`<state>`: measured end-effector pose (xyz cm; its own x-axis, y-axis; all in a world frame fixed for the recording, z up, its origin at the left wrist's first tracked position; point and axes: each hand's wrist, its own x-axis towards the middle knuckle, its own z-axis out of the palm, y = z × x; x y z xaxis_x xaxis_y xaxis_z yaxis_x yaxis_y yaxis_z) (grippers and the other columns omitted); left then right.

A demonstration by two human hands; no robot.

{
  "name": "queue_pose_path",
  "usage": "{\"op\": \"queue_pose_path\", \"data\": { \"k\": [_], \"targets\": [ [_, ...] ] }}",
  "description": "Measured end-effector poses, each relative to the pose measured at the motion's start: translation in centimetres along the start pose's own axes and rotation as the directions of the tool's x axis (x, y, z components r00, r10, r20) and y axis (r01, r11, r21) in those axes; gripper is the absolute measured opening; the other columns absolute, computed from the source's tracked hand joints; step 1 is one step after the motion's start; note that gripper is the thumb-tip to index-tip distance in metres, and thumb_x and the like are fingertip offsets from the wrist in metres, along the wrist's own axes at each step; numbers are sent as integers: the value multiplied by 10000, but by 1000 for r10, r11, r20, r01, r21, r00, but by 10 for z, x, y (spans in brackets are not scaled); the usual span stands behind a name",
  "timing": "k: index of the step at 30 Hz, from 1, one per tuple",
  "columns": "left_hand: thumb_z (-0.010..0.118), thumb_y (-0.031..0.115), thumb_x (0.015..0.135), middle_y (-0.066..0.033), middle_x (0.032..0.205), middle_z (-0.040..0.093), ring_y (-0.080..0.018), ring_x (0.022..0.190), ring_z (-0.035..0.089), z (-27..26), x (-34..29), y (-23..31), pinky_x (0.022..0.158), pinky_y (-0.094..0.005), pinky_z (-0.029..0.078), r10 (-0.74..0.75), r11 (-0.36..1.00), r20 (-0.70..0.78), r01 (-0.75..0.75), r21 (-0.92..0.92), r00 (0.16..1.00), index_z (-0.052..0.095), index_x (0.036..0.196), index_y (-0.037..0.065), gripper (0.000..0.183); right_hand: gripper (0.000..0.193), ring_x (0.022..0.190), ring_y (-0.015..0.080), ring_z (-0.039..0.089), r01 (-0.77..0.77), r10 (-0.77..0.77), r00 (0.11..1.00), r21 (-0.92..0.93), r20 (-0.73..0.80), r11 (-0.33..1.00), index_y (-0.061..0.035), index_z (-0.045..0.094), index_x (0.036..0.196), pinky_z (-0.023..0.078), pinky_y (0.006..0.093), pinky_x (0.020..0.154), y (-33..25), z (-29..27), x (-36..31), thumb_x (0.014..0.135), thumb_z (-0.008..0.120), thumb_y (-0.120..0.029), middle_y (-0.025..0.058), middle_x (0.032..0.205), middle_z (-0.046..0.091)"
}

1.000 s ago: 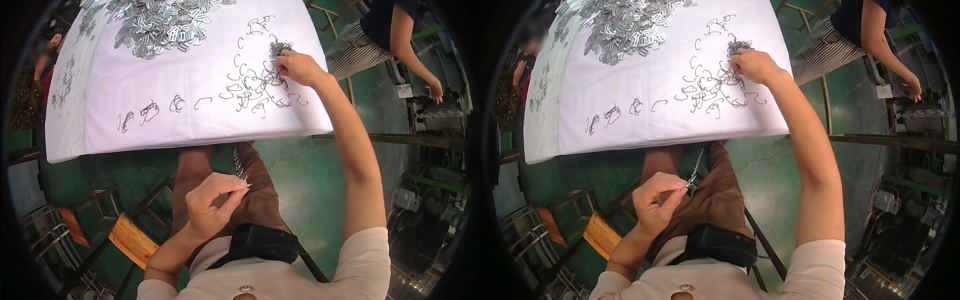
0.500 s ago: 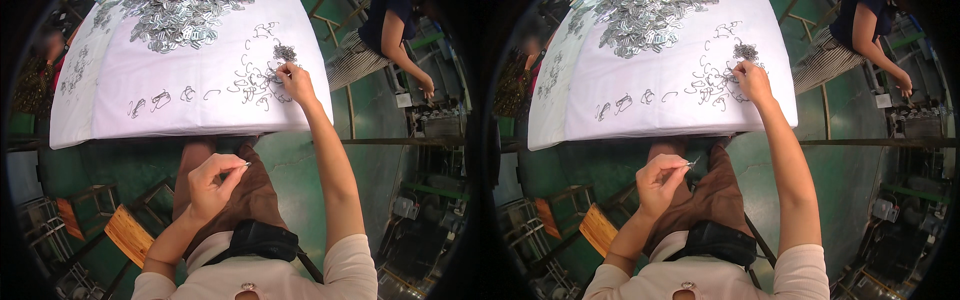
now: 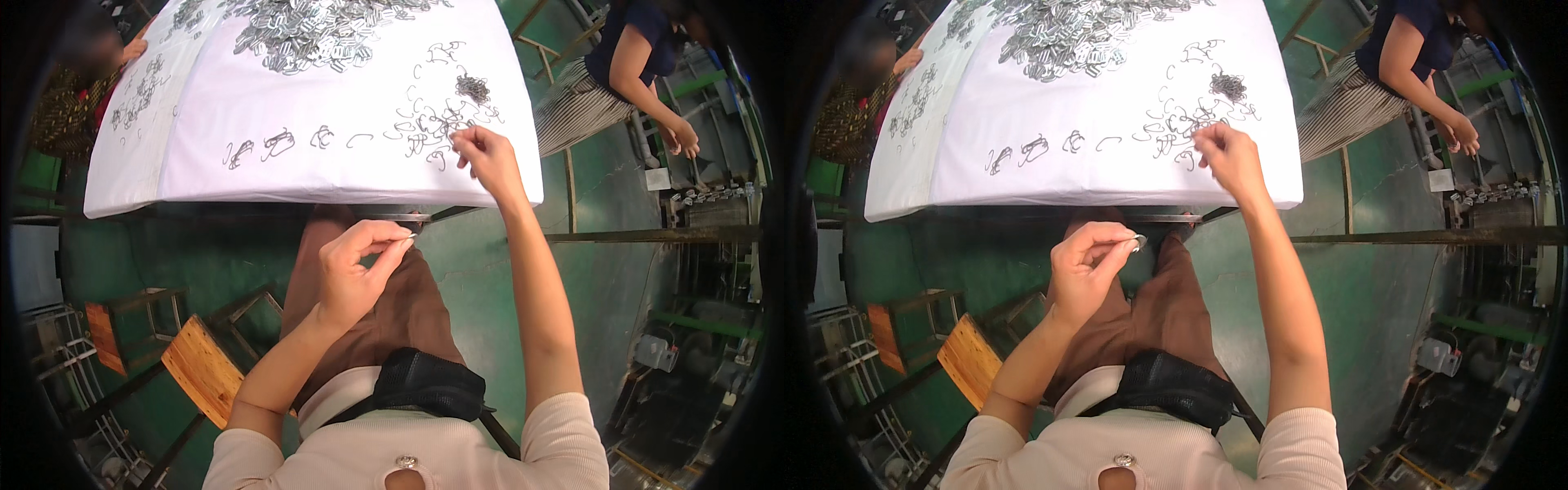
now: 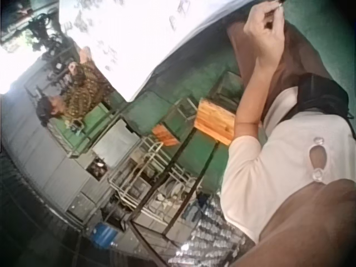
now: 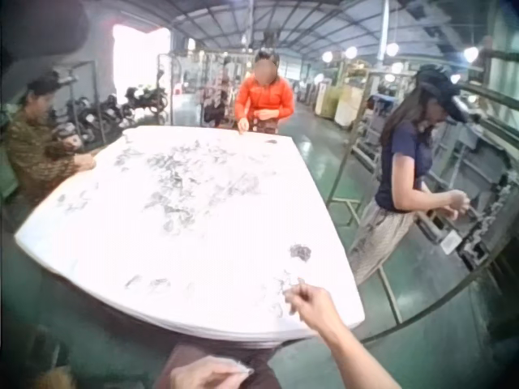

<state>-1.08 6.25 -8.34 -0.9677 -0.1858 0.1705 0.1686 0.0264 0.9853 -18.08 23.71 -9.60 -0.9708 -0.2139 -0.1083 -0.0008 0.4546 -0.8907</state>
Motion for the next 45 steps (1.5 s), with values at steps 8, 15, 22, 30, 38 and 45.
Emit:
{"op": "queue_pose_path", "data": {
  "k": [8,15,22,30,38,45],
  "targets": [
    [602,-87,800,-77,904,618,-104,797,615,-4,-2,3,687,-202,519,2,1000,13,-2,-27,1000,601,901,-33,114,86,697,36,516,-132,124,991,496,50,858,11,652,880,428,196,644,-50,30,-131,832,628,-57,-3,766,615],
    [647,-63,764,-85,846,645,-123,736,634,2,0,4,636,-233,545,77,997,-43,-78,-24,996,634,875,-3,126,94,606,69,596,-140,138,989,564,46,814,-7,609,935,408,151,432,-52,44,-146,880,575,-76,40,775,636],
    [631,-50,779,-101,857,648,-145,740,641,-4,-2,-4,638,-248,524,104,993,19,-105,50,994,638,883,4,118,98,661,99,615,36,6,998,586,-69,810,16,569,970,456,181,483,-48,55,-149,886,547,-31,86,833,645],
    [604,168,837,-154,843,665,-233,755,647,-68,158,-72,669,-316,504,220,836,-78,-147,528,972,653,925,-8,203,78,693,118,618,222,-139,971,513,-197,829,38,563,926,511,220,583,-47,57,-157,851,550,54,109,840,628],
    [724,454,688,-129,1010,636,-279,973,591,-67,280,-130,804,-398,472,-38,352,-352,342,871,935,646,966,53,494,95,703,115,608,239,-158,965,461,-207,855,46,573,923,507,216,616,-37,58,-145,835,555,76,88,850,614],
    [762,310,674,-83,818,662,-196,758,628,-69,283,-138,706,-309,486,-95,701,-299,277,657,950,635,918,39,386,109,697,99,604,251,-188,964,408,-188,878,42,584,941,498,205,590,-32,60,-140,834,577,55,76,841,616]
  ]
}}
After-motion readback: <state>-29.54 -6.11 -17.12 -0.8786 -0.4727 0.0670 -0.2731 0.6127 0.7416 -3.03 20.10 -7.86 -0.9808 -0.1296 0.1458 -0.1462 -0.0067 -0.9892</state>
